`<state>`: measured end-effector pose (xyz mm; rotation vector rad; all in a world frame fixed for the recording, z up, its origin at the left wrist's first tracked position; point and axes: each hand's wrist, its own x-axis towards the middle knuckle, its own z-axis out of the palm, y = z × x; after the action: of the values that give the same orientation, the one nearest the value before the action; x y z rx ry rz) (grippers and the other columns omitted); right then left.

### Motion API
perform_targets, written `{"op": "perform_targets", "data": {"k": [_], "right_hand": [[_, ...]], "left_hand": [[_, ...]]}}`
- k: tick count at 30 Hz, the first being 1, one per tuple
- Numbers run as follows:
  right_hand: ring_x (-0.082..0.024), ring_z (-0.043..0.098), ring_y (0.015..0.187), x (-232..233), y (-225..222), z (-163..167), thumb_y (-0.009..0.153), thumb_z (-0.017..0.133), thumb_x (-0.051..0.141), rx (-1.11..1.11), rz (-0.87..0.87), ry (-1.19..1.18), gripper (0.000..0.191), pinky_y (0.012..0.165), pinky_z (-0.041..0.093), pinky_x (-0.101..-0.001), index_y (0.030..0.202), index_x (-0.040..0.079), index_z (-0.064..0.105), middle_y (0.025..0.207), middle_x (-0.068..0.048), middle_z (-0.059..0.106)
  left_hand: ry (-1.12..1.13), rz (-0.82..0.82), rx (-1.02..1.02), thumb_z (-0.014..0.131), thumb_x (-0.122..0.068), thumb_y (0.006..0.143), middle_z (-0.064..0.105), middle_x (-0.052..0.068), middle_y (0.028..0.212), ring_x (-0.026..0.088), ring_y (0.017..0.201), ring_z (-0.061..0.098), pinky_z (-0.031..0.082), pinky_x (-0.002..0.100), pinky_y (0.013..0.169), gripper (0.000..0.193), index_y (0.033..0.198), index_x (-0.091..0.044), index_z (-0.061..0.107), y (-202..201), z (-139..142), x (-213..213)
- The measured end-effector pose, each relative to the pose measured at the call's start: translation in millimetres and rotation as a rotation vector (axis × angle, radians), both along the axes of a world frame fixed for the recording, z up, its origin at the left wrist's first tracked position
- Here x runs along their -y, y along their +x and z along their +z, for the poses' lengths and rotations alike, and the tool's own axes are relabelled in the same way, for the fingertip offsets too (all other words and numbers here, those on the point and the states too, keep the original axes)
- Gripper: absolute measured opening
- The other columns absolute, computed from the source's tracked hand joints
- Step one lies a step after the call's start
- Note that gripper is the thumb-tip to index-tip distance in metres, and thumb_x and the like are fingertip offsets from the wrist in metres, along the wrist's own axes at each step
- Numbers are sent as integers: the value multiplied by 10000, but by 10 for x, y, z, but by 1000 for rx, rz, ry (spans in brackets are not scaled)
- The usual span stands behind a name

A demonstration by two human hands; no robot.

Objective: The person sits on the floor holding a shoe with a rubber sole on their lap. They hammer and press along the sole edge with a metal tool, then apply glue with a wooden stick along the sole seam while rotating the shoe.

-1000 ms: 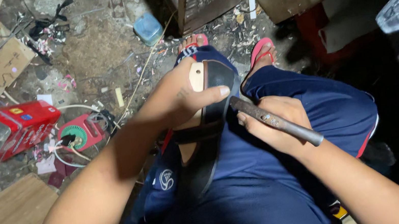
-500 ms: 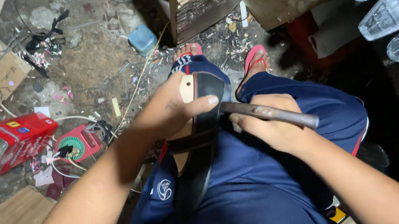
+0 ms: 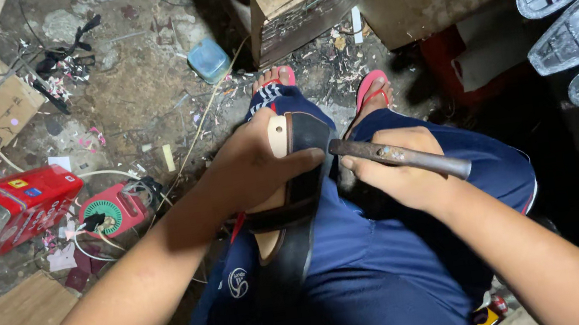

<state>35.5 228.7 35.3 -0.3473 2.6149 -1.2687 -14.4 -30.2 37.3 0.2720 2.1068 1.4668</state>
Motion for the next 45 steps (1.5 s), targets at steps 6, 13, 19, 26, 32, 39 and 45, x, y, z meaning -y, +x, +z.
{"op": "perform_targets", "data": {"k": [6, 13, 19, 26, 32, 39, 45], "right_hand": [[-133, 669, 568, 4, -86, 30, 857, 776, 267, -14, 3, -33, 255, 553, 534, -303, 711, 65, 726, 657, -46, 690], [-108, 603, 749, 122, 180, 129, 953, 686, 222, -46, -343, -271, 227, 688, 491, -271, 1037, 17, 734, 817, -38, 662], [-97, 571, 780, 209, 210, 93, 1027, 654, 228, -4, -450, -572, 205, 727, 479, -254, 1056, 25, 641, 854, -14, 624], [-133, 595, 845, 166, 671, -73, 975, 715, 199, 29, -320, -228, 203, 788, 511, -290, 1087, 33, 679, 898, -35, 647], [-122, 636, 1063, 17, 1010, -96, 963, 691, 143, 23, -211, -386, 276, 954, 505, -275, 1207, 21, 651, 1122, -49, 691], [-123, 637, 946, 40, 761, -229, 937, 753, 147, -95, -286, -236, 252, 862, 515, -274, 1141, 26, 668, 1020, -58, 672], [-138, 651, 924, 210, 84, -249, 923, 777, 151, -118, -173, -179, 242, 820, 523, -291, 1106, 24, 681, 990, -64, 691]], "left_hand": [[-43, -33, -66, 840, -330, 809, 737, 110, 1014, 193, 942, 696, 537, 346, 863, 481, 1125, -25, 643, 12, -37, -74], [259, 182, 10, 835, -223, 825, 699, 26, 1065, 104, 972, 661, 562, 291, 856, 542, 1253, -48, 551, 131, 85, -125], [429, 327, -87, 843, -229, 830, 672, 76, 1106, 134, 1000, 656, 574, 304, 877, 575, 1250, -32, 503, 537, 153, -398], [621, 230, 205, 777, -147, 893, 633, 71, 1301, 155, 1218, 591, 485, 318, 1056, 602, 1416, -5, 515, 1062, -237, -460], [624, 126, 276, 767, -156, 897, 632, 82, 1325, 158, 1206, 596, 488, 318, 1057, 652, 1471, -17, 488, 1044, -440, -313], [459, 23, 153, 776, -204, 904, 661, 78, 1307, 143, 1206, 603, 487, 307, 1057, 675, 1481, -5, 488, 889, -477, -340], [465, 47, 271, 788, -222, 873, 681, 77, 1254, 137, 1101, 656, 538, 303, 978, 733, 1491, -31, 445, 842, -460, -396]]}}
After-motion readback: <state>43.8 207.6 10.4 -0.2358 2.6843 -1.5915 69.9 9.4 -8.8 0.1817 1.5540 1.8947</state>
